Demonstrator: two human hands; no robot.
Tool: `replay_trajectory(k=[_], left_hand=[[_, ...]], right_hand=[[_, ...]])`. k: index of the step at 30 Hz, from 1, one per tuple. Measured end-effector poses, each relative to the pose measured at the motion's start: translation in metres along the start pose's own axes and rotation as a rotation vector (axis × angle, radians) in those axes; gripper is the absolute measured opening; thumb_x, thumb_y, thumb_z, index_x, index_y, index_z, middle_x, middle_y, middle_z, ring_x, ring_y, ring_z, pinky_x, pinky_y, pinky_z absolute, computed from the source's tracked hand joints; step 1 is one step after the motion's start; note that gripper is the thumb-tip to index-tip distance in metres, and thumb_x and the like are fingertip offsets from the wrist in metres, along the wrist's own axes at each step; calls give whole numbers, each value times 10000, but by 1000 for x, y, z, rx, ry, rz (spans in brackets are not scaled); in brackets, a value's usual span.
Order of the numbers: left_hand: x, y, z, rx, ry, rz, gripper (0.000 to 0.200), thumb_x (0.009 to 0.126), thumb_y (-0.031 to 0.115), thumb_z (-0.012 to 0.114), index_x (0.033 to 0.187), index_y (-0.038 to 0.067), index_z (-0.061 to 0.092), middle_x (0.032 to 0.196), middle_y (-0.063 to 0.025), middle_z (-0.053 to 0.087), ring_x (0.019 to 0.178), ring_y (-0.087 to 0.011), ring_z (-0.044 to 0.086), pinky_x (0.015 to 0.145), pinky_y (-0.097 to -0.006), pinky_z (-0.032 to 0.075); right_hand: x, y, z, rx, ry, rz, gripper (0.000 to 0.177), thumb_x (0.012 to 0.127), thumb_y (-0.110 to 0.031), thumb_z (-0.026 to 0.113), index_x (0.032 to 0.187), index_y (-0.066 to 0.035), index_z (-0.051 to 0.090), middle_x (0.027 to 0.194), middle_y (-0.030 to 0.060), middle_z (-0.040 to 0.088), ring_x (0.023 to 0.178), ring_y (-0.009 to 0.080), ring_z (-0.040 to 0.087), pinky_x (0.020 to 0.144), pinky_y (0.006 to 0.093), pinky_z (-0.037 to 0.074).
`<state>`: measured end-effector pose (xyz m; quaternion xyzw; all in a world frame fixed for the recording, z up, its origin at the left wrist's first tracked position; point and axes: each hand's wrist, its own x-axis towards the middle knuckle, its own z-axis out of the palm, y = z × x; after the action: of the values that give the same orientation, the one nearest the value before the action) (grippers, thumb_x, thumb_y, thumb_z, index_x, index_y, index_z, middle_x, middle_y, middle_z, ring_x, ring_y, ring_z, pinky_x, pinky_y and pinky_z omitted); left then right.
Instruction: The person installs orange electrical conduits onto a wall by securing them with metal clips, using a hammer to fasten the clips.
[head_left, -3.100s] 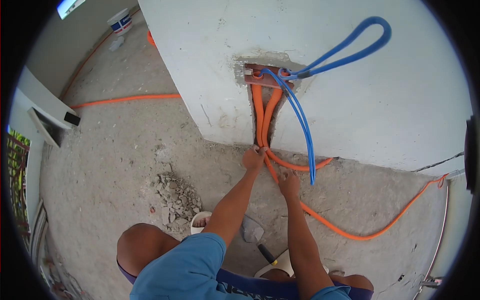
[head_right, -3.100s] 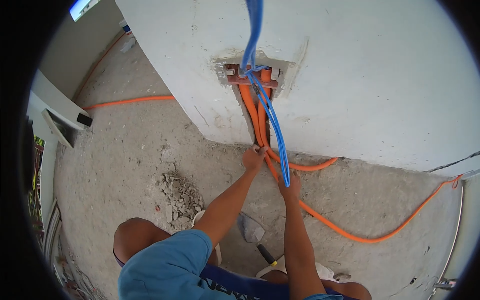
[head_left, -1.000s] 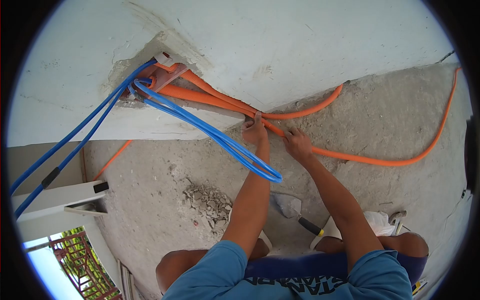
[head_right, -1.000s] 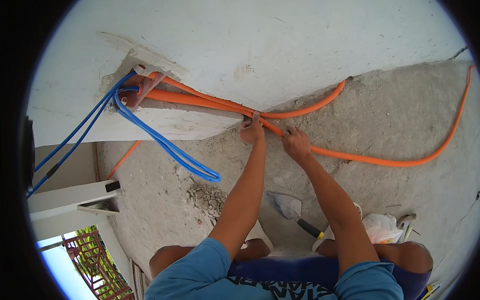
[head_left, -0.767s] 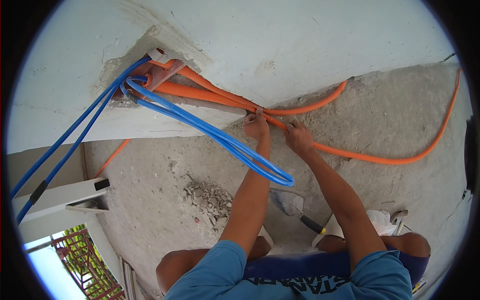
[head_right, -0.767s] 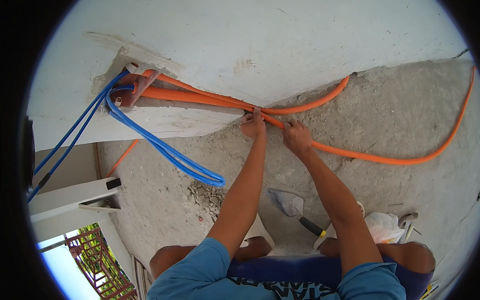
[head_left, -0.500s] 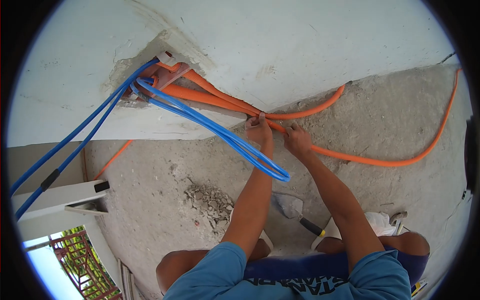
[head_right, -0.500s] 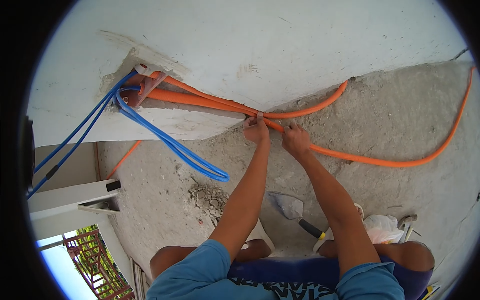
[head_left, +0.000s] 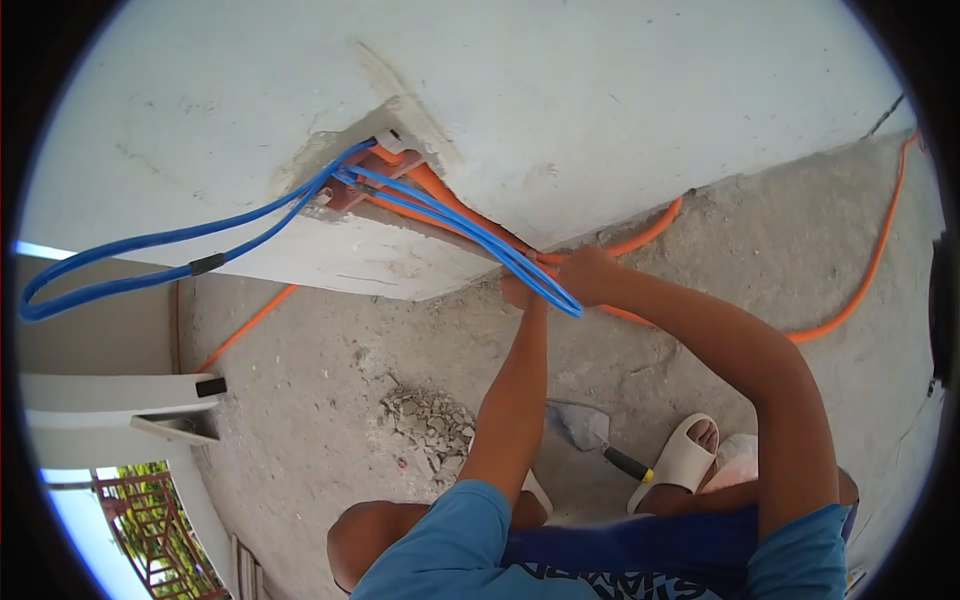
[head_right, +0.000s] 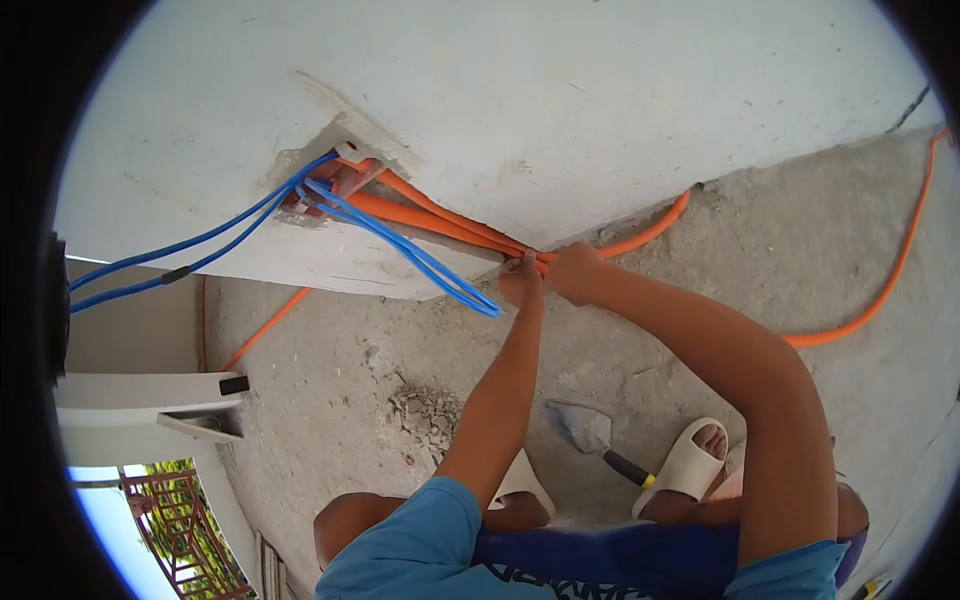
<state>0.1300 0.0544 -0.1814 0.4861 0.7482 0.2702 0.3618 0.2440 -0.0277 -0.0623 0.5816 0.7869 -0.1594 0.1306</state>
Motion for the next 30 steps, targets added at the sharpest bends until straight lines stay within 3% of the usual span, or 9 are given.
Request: replay_trajectory(k=[2,4,5,7,10,13,16,21,30], left_hand=[[52,-58,39,-4,-92,410,304,883,327,639,879,24,669,759,-98,671,703,-229,640,601,-353,504],[97,-106,61,283,44,870,424,987,398,446,876,61,678,723,-121,647,604,-276,602,497,-398,455],[57,-66,35,-56,-100,546,662,903,578,524,755,-53,657,660,-156,648,626,-294,621,554,-418,491],[119,-116,65,-296,-476,374,544,934,512,524,1353,168,487,753,-148,622,580,-288,600,489,-325,502],[-4,-13,10,-167,-55,100,389,795,369,777,824,-13,706,849,-117,718,714,-191,691,606,-293,567],[1,-18,13,-97,-18,147,413,767,339,807,868,-39,674,839,-146,703,715,-229,691,616,-306,590],[-4,-15,10,-46,-28,155,449,763,365,805,871,-50,673,852,-149,705,706,-228,690,605,-277,594],[24,-37,20,-187,-67,183,522,750,417,813,893,-67,681,764,-136,695,613,-207,666,529,-284,530],[9,-31,21,-85,172,114,409,719,432,808,732,44,678,723,-96,685,689,-237,673,636,-385,518]], right_hand=[[-73,8,-76,-88,-240,-125,209,832,-261,683,850,-54,665,829,107,669,711,253,664,572,375,509],[-155,24,-107,145,-95,26,293,872,-284,657,818,2,631,746,139,630,728,306,629,633,432,509],[-198,26,-133,216,-164,211,306,884,-292,649,917,13,655,788,149,646,771,330,638,668,442,520],[-278,48,-113,207,273,362,326,888,-285,654,1036,5,667,817,143,660,800,307,654,683,427,532],[-381,72,-69,193,522,776,328,889,-272,663,1069,2,675,863,144,694,786,261,671,723,384,540],[-465,46,5,393,625,1237,255,887,-225,659,990,5,693,892,162,711,753,255,684,731,349,537],[-508,9,122,614,270,1462,212,834,-151,653,963,11,694,839,172,707,763,282,688,713,372,529],[-477,-51,251,691,169,1176,281,786,-11,631,1062,-35,681,1030,157,636,974,345,618,842,411,500],[-458,-17,304,492,255,893,139,748,-45,694,875,-33,639,833,162,610,777,362,630,684,451,491]])
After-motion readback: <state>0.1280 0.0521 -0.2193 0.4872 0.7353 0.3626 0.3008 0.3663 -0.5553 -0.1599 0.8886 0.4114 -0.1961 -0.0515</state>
